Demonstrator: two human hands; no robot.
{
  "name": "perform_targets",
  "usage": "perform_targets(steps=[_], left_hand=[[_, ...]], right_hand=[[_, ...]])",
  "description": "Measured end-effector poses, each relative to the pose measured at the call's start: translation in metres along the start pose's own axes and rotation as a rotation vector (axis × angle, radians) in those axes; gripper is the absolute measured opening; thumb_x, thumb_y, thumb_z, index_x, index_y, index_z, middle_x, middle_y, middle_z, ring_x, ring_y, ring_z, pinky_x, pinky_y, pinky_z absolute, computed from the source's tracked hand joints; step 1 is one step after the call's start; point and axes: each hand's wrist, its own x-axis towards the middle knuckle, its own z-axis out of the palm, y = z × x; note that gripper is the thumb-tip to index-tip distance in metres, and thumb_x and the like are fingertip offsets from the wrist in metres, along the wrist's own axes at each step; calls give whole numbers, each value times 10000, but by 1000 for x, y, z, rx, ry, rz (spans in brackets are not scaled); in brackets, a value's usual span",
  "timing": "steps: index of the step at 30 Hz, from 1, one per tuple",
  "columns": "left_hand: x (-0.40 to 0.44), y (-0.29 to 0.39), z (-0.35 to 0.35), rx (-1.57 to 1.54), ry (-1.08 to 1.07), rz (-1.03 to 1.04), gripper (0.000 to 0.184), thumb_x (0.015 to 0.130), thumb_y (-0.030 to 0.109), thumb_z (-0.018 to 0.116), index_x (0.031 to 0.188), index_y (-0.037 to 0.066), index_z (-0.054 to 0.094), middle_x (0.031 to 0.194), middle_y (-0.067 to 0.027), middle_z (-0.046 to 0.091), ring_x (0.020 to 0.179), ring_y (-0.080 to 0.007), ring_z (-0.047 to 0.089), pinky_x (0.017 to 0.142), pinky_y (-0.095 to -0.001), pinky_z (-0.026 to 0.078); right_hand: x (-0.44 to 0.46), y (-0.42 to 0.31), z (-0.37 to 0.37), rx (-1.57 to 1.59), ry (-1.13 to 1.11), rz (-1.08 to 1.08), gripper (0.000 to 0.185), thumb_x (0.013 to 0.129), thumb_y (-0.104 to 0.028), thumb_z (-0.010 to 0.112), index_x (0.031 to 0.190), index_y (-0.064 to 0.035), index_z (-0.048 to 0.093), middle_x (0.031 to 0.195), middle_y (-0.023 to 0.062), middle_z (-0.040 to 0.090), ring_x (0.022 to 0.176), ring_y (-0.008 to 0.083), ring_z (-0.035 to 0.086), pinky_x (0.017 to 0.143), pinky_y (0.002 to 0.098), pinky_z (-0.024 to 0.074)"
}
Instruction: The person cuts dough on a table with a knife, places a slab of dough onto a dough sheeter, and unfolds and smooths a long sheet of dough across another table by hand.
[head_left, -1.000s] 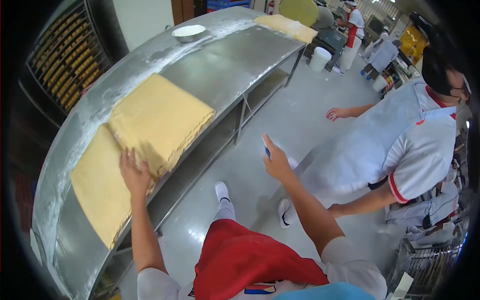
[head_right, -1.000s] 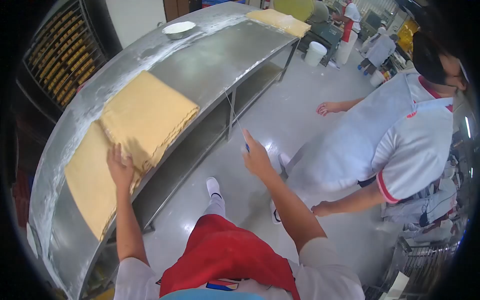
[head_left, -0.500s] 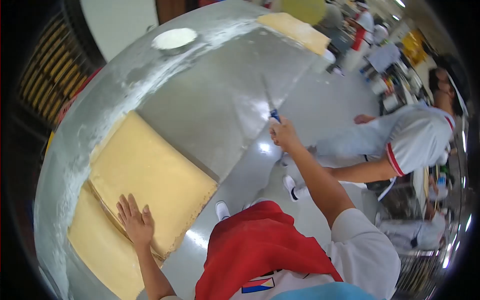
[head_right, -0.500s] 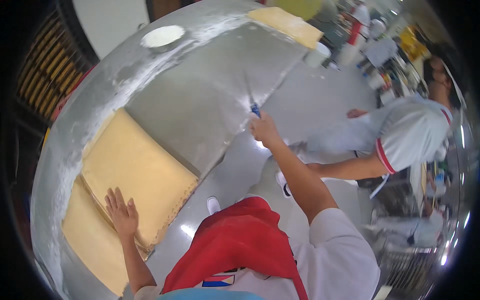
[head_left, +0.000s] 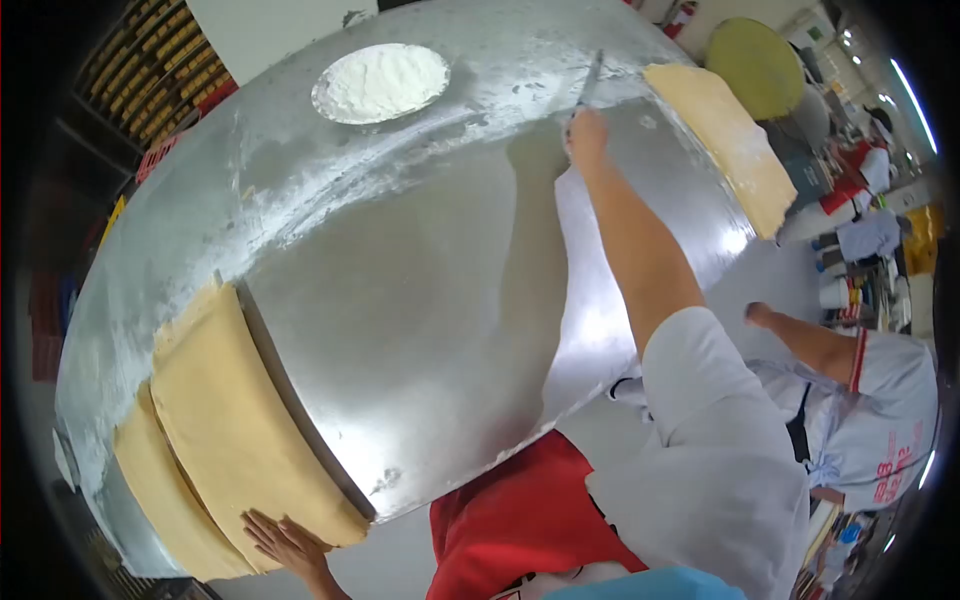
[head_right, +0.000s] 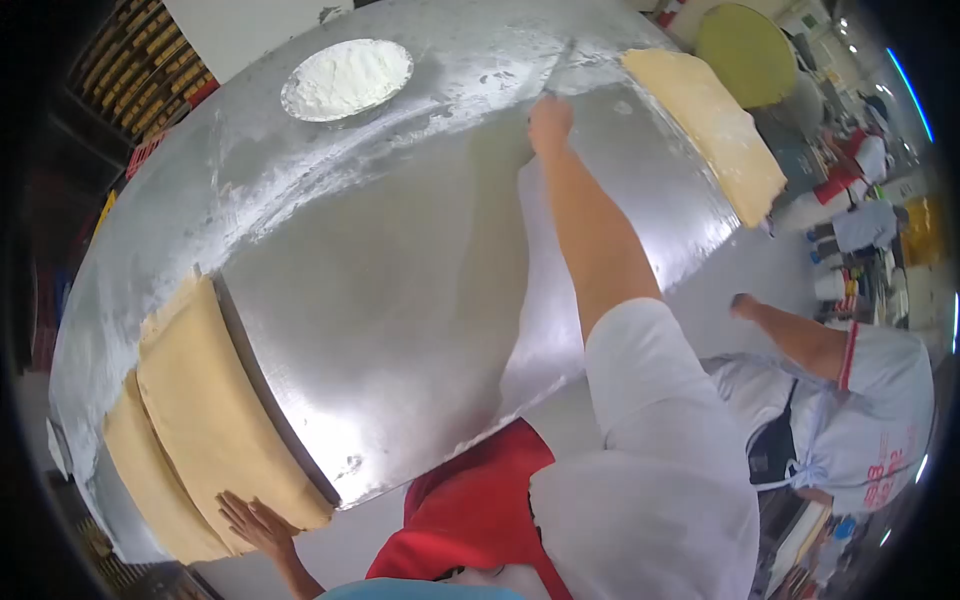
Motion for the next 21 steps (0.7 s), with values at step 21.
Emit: perform_targets(steps=[21], left_hand=[[-3, 43, -5, -50, 103, -273, 586, 1005, 395, 431, 1524, 126, 377, 1612, -131, 294, 1490, -406, 215, 1200, -575, 150]], right_hand=[[62, -6, 80, 184, 31, -335, 367, 975, -217, 516, 1297, -92, 640, 1181, 140, 707, 1035, 314, 688, 898, 411, 532]])
